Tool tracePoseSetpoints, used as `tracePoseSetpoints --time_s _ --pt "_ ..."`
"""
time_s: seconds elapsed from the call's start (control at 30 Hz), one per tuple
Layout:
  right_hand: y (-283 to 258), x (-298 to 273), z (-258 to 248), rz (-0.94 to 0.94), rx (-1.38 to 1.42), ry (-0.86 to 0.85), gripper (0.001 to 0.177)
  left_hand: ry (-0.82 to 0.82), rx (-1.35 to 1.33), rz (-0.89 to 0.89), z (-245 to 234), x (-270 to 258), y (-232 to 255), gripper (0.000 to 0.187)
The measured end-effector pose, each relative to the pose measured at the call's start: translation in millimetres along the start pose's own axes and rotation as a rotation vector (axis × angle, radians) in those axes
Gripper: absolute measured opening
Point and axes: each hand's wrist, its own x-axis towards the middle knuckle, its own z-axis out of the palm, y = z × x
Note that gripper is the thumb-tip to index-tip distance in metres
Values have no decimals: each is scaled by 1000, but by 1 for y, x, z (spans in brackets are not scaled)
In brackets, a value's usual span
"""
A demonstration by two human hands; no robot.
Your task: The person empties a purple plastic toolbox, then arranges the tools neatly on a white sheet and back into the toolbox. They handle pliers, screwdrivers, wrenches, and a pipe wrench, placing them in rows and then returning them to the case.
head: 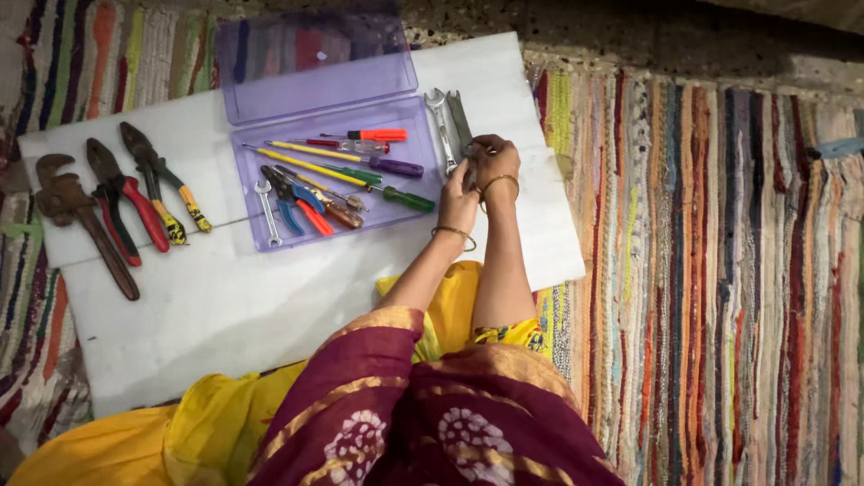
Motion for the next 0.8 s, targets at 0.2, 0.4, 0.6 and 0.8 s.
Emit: tracePoseSetpoints --time_s 0.2,0.4,0.6,0.8 --pt "-7 -23 -5 -264 -45 146 19 77 -158 -123 -9 -16 -16 48" --pt "-46 -78 -1 -595 22 80 23 -56 -314 -97 -89 -51 25 44" --pt "-95 -165 72 -679 -33 -512 18 56 -288 -268 -211 -123 115 26" --pt "-106 -220 165 -718 -360 -471 21 324 -327 -270 -281 -169 136 29"
